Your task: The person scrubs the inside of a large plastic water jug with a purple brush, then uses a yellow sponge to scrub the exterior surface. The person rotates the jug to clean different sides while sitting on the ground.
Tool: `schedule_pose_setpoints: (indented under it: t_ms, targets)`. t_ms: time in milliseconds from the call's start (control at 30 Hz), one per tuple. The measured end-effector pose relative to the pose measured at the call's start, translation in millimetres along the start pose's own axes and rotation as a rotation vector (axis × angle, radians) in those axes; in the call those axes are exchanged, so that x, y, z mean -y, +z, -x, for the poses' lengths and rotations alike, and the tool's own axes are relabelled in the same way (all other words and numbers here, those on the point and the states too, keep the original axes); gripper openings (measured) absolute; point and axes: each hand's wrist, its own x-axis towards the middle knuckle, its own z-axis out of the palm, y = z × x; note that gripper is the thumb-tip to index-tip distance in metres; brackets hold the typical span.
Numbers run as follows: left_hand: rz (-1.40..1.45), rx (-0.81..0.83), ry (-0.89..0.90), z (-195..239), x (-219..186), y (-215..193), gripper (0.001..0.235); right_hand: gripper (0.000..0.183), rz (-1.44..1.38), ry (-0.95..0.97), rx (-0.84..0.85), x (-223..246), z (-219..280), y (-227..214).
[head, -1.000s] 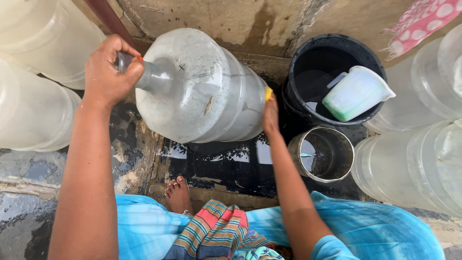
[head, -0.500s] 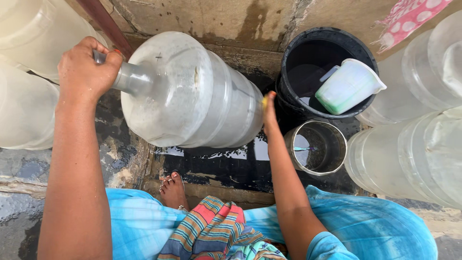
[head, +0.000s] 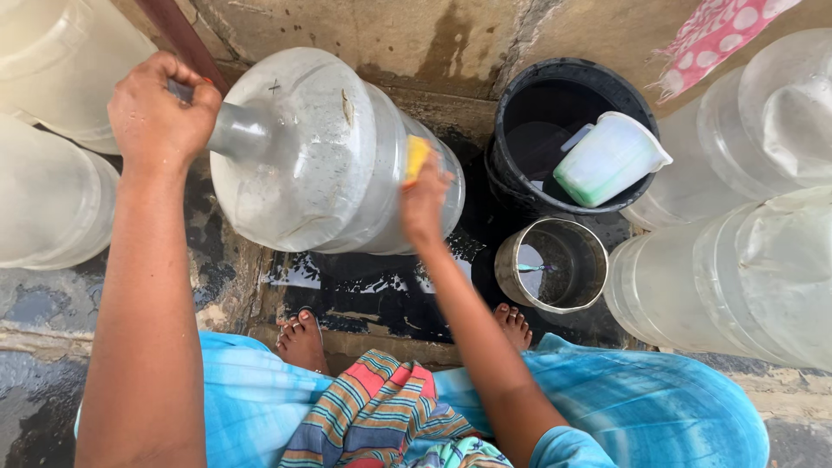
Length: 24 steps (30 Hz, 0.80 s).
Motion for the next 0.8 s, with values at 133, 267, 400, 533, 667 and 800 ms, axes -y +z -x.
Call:
schedule_pose_setpoints:
  t_ms: [133,267,400,533,667,800]
  targets:
    - [-0.041,-0.026,-0.033,-1.1,8.5,-0.7,0.009,0.088,0.175,0.224,0.069,-110.1,-20.4,-22.0]
    - [-0.083,-0.041,-0.024,-8.0,16.2,4.8,0.01,0.091,-0.119,0.082,-0.003,-68.7,-15.3,-4.1]
    - [-0.14,-0.087,0.007,-7.0,22.0,10.3,0.01,0.095,-0.079,-0.362,0.028,57.1,27.2,8.8]
    - [-0.134,-0.108,0.051,-8.3,20.2,5.9,0.008,0.096,-0.151,-0.56,0.05,96.9,38.5,-1.3]
    - [-0.09,-0.06,0.003,-4.9,20.8,-3.1,0.013,0.084,0.002,-0.459,-0.161,26.8,17.3,12.5]
    - [-0.058,-0.03,-0.047,-6.9,21.1,-8.7,0.017,0.081,0.072,-0.043,-0.235,-85.6,0.7,8.1]
